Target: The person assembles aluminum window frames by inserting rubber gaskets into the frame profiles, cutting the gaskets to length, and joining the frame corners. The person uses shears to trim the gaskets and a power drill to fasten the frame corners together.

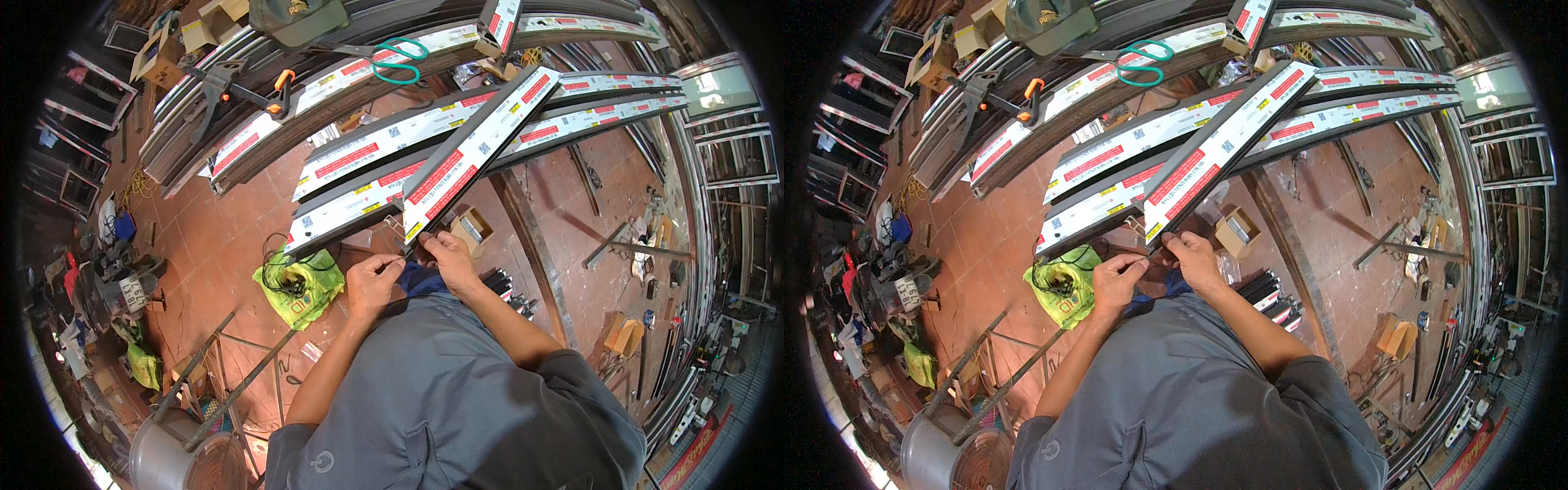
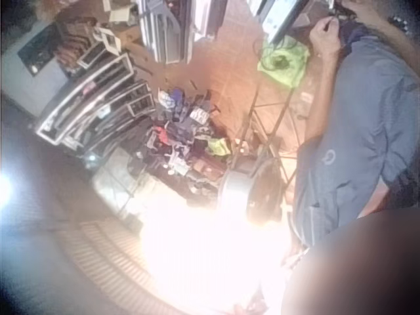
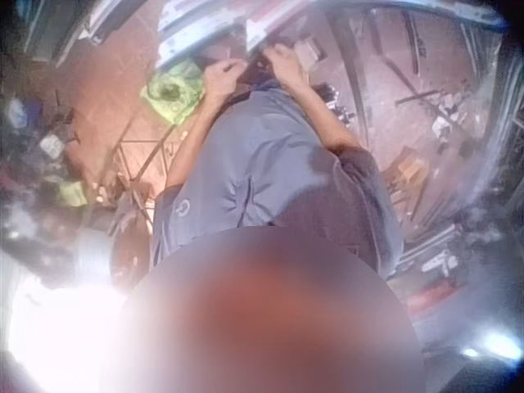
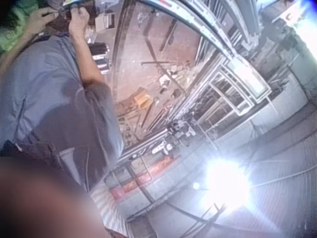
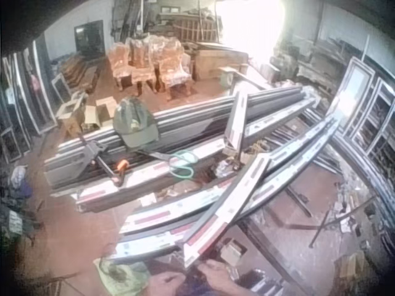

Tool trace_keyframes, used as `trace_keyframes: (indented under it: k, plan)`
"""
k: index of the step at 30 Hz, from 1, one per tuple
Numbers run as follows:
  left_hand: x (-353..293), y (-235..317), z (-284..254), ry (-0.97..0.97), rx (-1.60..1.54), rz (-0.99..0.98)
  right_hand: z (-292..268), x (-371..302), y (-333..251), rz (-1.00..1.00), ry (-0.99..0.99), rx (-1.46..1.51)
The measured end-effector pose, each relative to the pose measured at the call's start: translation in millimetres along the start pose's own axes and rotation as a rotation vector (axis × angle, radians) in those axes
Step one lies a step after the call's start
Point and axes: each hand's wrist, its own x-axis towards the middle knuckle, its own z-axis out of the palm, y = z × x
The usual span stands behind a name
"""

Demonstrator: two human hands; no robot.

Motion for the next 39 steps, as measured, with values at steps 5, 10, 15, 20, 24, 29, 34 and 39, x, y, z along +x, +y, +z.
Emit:
trace_keyframes:
  k: [5,10,15,20,24,29,34,39]
  plan:
    - [4.5,17.2,-2.2,-0.031,0.162,0.100,-0.5,-0.1,-3.1,-0.027,-0.029,-0.037]
    - [6.8,31.6,-0.9,-0.042,0.183,0.055,-2.7,2.2,0.6,-0.018,-0.022,-0.056]
    - [3.3,20.7,6.0,0.025,0.167,0.052,-6.1,6.6,7.4,-0.036,-0.031,-0.055]
    - [9.3,30.4,6.4,-0.029,0.115,-0.120,-10.1,11.3,11.7,-0.062,-0.021,-0.151]
    - [7.5,13.1,3.1,-0.078,-0.140,-0.226,-12.6,7.2,2.4,-0.162,0.032,-0.357]
    - [3.8,-4.9,-0.3,-0.060,-0.240,-0.112,-6.8,-15.2,-26.7,-0.600,0.013,-0.581]
    - [8.1,27.1,3.2,-0.041,0.035,-0.081,-8.3,-12.7,-42.9,-0.996,-0.129,-1.049]
    - [9.7,6.3,7.4,-0.032,-0.199,-0.070,-8.7,-5.5,-54.7,-1.118,-0.201,-1.304]
